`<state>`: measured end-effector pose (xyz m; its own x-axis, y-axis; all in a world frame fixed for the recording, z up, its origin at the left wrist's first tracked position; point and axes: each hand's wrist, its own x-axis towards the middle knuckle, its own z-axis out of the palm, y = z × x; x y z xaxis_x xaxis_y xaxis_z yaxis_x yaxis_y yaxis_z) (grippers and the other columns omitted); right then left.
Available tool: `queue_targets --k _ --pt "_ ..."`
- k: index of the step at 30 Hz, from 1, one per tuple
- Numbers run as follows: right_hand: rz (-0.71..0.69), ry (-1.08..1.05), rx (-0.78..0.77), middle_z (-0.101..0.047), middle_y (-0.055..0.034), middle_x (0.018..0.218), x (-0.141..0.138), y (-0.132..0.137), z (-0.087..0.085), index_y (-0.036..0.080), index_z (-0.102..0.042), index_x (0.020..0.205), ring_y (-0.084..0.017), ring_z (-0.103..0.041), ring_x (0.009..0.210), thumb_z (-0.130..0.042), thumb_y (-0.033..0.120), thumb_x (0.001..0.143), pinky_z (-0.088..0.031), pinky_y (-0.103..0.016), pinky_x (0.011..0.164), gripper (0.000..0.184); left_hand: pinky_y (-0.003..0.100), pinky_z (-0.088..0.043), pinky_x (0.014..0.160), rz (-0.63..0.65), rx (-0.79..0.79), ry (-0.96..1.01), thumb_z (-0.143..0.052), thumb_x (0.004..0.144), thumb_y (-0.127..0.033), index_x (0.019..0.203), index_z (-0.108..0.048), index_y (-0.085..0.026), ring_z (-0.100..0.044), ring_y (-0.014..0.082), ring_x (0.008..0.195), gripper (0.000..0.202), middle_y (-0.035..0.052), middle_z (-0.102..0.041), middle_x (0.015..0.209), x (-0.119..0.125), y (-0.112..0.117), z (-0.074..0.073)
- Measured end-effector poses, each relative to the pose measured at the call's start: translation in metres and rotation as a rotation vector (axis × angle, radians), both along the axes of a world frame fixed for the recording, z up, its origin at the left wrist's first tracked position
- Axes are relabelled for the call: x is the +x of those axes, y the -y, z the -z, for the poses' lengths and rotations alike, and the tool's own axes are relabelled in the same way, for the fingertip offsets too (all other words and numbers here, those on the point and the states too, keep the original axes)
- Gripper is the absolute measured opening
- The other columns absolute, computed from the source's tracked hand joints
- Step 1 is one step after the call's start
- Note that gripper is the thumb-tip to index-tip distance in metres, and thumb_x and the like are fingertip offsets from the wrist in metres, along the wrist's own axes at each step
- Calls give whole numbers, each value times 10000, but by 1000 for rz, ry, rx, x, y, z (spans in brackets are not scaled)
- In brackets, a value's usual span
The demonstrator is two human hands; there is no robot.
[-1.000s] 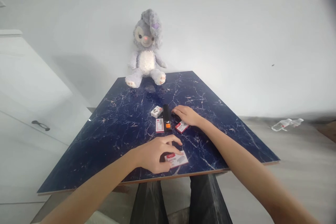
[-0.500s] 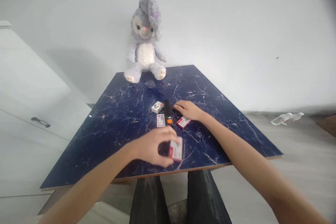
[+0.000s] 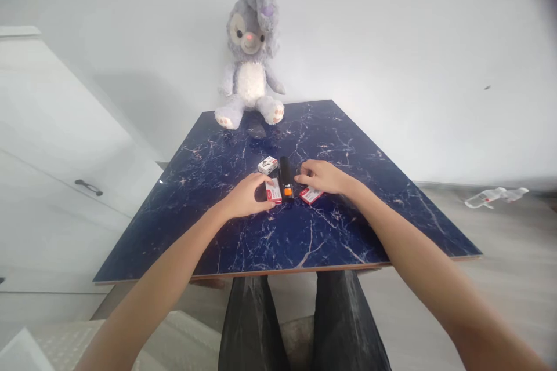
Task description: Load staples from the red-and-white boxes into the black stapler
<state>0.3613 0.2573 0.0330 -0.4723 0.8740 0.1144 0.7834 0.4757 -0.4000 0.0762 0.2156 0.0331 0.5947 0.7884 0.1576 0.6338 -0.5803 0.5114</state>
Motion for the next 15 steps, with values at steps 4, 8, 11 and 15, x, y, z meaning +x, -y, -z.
queue_targets --k 4,8,11,15 --pt "-23 43 -75 -663 -51 923 9 6 -14 226 -630 857 -217 -608 767 -685 582 813 -420 -317 657 363 436 -495 972 36 24 45 -738 795 -351 1244 -565 -239 -601 279 1148 494 96 -607 1266 1 1 3" --pt "-117 93 -173 -626 -73 1078 14 17 -26 247 -638 1047 -253 -625 853 -747 655 711 -458 -326 663 540 459 -496 980 43 39 48 -740 792 -348 1312 -551 -243 -587 296 1180 563 116 -603 1308 2 -1 8" --pt "-179 109 -156 -591 -80 1144 13 22 -27 255 -619 1133 -267 -626 909 -797 622 658 -488 -347 731 626 483 -487 1001 16 45 40 -739 794 -354 1342 -549 -243 -563 311 1212 590 122 -598 1319 2 -2 10" --pt "-185 87 -83 -595 -79 1117 10 22 -21 242 -604 1117 -271 -620 932 -815 426 657 -495 -359 768 538 504 -470 1029 -30 33 28 -725 809 -357 1444 -476 -246 -532 331 1255 691 134 -573 1356 3 -2 10"
